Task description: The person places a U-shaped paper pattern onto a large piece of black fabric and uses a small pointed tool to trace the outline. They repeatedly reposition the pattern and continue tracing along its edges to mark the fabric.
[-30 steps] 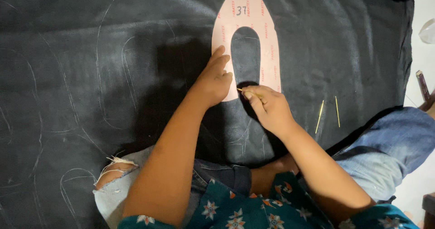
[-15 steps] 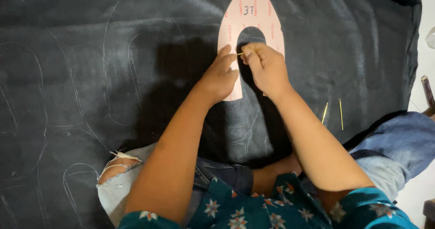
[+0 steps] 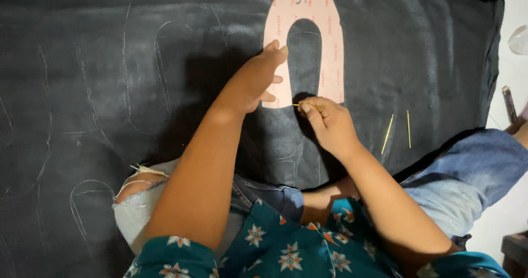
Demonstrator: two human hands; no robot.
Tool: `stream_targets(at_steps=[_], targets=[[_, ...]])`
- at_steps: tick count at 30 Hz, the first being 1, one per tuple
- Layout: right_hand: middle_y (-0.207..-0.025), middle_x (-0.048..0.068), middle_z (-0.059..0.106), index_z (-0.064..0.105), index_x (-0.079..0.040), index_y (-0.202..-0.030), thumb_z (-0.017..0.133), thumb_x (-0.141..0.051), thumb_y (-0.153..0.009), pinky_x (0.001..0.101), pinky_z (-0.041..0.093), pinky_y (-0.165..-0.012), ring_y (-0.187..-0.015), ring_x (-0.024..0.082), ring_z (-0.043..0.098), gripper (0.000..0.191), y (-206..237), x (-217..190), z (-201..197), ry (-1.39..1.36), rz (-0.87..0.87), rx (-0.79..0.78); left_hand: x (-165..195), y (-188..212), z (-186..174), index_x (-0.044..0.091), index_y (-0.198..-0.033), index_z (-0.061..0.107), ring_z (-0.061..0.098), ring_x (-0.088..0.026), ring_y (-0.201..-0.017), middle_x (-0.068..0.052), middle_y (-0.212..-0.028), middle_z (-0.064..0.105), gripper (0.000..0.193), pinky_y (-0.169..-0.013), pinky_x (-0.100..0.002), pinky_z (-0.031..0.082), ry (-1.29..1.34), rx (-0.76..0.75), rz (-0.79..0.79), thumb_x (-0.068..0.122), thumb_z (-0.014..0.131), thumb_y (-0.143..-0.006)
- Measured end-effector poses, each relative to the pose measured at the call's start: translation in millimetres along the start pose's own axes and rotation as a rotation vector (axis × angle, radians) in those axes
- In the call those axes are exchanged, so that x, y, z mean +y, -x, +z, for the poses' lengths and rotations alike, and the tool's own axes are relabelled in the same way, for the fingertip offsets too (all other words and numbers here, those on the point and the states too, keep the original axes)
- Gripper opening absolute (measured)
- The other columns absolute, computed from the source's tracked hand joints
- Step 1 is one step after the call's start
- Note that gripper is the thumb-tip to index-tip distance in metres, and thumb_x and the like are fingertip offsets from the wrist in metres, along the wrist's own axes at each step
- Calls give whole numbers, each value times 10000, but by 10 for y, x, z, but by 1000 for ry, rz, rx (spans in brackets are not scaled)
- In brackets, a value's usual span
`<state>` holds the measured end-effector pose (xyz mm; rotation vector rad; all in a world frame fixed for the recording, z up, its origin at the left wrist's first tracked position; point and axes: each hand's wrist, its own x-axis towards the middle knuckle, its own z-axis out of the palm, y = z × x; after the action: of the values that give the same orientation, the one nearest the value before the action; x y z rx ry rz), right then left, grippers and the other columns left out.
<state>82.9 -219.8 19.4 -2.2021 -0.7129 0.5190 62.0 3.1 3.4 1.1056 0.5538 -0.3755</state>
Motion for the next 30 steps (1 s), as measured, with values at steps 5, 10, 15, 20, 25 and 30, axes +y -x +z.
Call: stream_targets(at_steps=[5, 10, 15, 20, 25, 30], targets=[[-953, 115, 767, 720, 5, -1087, 587, -142, -1037, 314, 576, -808, -865, 220, 750, 205, 31, -6, -17, 7, -17, -7, -22, -88, -9, 113, -1597, 203, 494, -359, -1352, -66, -1656, 282, 969, -969, -650, 500, 77, -16, -28, 610, 513, -825], [-1052, 139, 766, 728, -10, -1086, 611, -146, -1037, 326, 580, -850, -935, 258, 752, 186, 8, -69, 138, 86, -127, -11, -28, -117, -22, 120, -1598, 220, 481, -372, -1365, -89, -1645, 300, 979, -1008, -690, 445, 110, -23, -47, 615, 529, -813], [-1108, 131, 762, 711, -10, -1140, 599, -155, -1031, 324, 579, -878, -981, 252, 748, 213, -6, -120, 270, -50, -139, -75, -10, -115, -24, 134, -1598, 259, 452, -376, -1374, -89, -1633, 315, 972, -1028, -712, 409, 139, -32, -38, 610, 540, -799], [-1033, 120, 765, 733, -26, -1114, 619, -169, -1026, 319, 577, -845, -936, 232, 756, 203, 31, -98, 118, 69, 13, -21, -8, -117, 4, 129, -1606, 201, 409, -386, -1412, -81, -1661, 246, 993, -1037, -740, 374, 162, -44, -36, 613, 543, -809], [-1115, 122, 760, 713, -8, -1142, 589, -110, -1027, 318, 575, -900, -980, 232, 747, 198, -4, -181, 315, -87, -104, -52, -17, -125, 12, 111, -1602, 205, 387, -386, -1430, -98, -1661, 249, 1017, -1032, -754, 369, 181, -41, -23, 613, 559, -792], [-1173, 112, 761, 704, -7, -1157, 581, -78, -1023, 314, 572, -941, -1035, 225, 745, 196, -13, -220, 300, -129, -136, -88, -32, -136, 24, 90, -1602, 196, 373, -402, -1422, -112, -1663, 233, 1027, -1018, -768, 377, 203, -44, -13, 606, 561, -793]])
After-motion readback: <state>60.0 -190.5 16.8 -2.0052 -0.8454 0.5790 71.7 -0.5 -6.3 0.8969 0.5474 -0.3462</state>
